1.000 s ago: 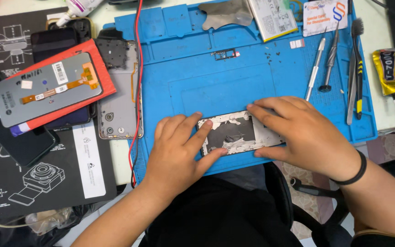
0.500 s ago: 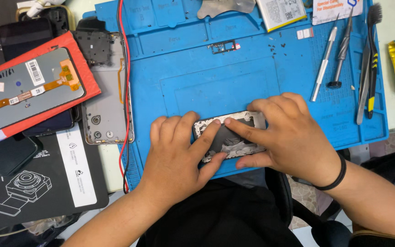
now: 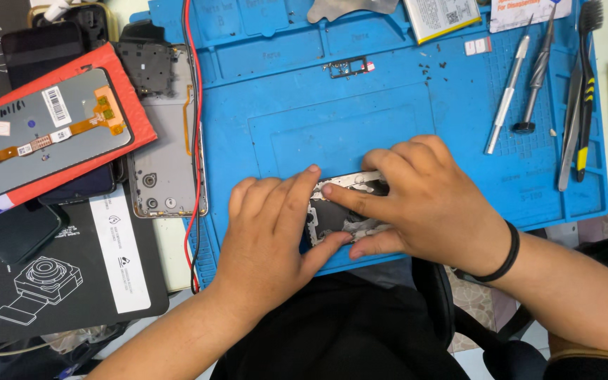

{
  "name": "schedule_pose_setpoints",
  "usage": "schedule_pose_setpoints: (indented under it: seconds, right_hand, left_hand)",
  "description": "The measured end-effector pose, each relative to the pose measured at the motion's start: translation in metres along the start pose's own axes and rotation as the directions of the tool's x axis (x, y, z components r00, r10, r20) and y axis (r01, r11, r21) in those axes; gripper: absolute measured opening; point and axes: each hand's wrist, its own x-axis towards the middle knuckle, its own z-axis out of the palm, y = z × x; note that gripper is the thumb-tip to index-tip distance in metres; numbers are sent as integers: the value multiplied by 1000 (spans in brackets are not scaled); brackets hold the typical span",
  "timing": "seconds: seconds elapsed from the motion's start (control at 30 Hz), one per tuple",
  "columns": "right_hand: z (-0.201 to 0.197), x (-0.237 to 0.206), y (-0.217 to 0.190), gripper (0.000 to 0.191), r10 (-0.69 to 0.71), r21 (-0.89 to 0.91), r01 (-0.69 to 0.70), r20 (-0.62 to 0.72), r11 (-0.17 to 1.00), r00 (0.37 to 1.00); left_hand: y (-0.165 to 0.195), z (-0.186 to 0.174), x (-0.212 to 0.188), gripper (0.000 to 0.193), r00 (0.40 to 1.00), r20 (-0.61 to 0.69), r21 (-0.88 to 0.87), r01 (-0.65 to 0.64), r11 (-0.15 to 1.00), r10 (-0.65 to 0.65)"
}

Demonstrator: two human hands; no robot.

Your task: The person tests a smartphone by connecting a charger and navigating the screen. They then remove the battery, place the phone frame on the workbench, scrape off old adhesive with a metal tool, and apply fresh adhesive from a tube to the frame.

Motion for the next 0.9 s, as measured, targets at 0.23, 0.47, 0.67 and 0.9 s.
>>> schedule_pose_setpoints:
  seconds: [0.23,0.47,0.67,0.9]
  right_hand:
    - [-13,2,7,62,-30,15,29,49,999,998]
    - [-19,-5,14,65,-17,-4,17,48,1000,999]
    - [-17,-9,14,63,-12,30,11,28,999,1000]
    - [-16,-11,11,61,20,52,-20,4,998,1000]
  left_hand:
    - [1,-1,-1,78,1000,10,10,7,1000,-7]
    - [3,-5,3,53,998,40,58,-48,997,46]
    - [9,-5,9,49,992,106,138,-76,987,62]
    - [10,-5,10,52,988,140,151,-80,985,59]
